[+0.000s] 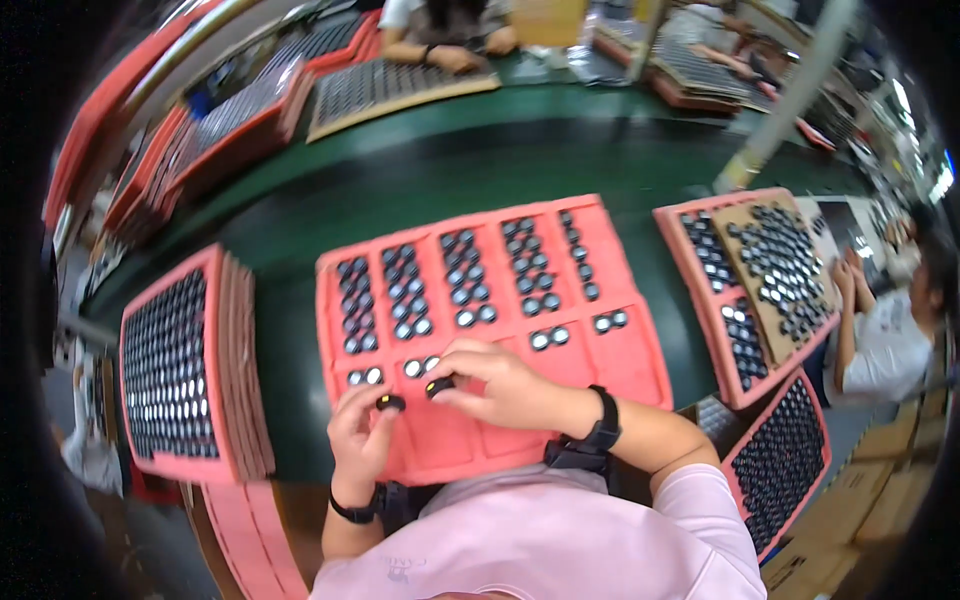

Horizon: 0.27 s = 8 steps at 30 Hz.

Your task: The person picks up two black circular components from a pink tray, turns them over to inspect them, and touches their sides together. They then place the components back into the tray and repeat the process with new ones.

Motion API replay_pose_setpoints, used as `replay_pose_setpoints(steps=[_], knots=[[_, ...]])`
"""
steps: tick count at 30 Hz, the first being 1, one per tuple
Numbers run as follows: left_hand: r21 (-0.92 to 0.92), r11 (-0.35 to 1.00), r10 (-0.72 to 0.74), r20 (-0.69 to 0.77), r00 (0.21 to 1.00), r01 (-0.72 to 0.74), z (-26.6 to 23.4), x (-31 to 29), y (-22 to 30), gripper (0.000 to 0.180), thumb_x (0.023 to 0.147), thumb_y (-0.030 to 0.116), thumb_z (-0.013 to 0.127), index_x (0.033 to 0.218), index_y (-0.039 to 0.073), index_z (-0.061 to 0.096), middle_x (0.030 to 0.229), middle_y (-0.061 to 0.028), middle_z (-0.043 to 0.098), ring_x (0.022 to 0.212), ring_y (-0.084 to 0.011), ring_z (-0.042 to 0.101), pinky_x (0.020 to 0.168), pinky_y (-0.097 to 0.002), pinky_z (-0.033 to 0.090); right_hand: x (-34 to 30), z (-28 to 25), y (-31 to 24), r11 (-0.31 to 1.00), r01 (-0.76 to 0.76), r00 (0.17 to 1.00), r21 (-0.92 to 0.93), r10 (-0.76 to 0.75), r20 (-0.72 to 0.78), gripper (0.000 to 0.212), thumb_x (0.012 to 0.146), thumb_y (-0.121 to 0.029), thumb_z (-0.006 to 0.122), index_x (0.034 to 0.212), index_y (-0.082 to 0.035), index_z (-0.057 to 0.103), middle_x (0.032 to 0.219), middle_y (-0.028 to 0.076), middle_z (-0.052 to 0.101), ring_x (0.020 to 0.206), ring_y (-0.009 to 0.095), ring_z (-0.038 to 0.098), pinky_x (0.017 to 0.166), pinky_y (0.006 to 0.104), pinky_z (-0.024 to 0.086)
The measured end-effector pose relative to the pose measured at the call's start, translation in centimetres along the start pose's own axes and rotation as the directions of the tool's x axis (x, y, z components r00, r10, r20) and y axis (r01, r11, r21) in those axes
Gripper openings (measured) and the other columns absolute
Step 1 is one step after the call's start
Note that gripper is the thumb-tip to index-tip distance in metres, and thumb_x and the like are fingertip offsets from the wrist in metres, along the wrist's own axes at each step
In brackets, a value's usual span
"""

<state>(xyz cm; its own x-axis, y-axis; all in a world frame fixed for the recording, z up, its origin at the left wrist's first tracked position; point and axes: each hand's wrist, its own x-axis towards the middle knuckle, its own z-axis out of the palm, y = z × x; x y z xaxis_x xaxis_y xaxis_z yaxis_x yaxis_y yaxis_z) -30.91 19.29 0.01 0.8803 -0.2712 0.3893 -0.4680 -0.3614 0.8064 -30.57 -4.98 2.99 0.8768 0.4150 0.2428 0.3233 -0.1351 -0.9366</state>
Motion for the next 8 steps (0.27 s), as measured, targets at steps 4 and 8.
replay_pose_setpoints(steps=[4, 8], knots=[[0.12, 0.993, -0.004, -0.006, 1.0, 0.004, -4.2, -1.5, -2.0, 0.026, 0.073, -0.004, 0.07, 0.099, 0.001, 0.067, 0.098, -0.0134, 0.061, 0.09, -0.0265, 0.061, 0.079, -0.0315, 0.049, 1.5, 1.8, 0.3, 0.972, 0.068, 0.995, -0.225, -0.048, 0.092, 0.027, 0.079, 0.001, 0.071, 0.106, -0.002, 0.066, 0.097, 0.01, 0.062, 0.086, 0.022, 0.061, 0.077, 0.0332, 0.05], [0.174, 0.979, -0.122, 0.059, 0.991, 0.11, -7.5, -3.5, -3.7, 0.026, 0.073, -0.004, 0.07, 0.098, 0.004, 0.068, 0.098, -0.0138, 0.062, 0.09, -0.0284, 0.061, 0.08, -0.034, 0.05, 3.1, 4.3, 1.5, 0.95, -0.109, 0.951, -0.291, 0.185, 0.247, 0.029, 0.08, 0.002, 0.07, 0.108, -0.006, 0.067, 0.098, 0.01, 0.063, 0.092, 0.024, 0.062, 0.079, 0.0329, 0.051]])
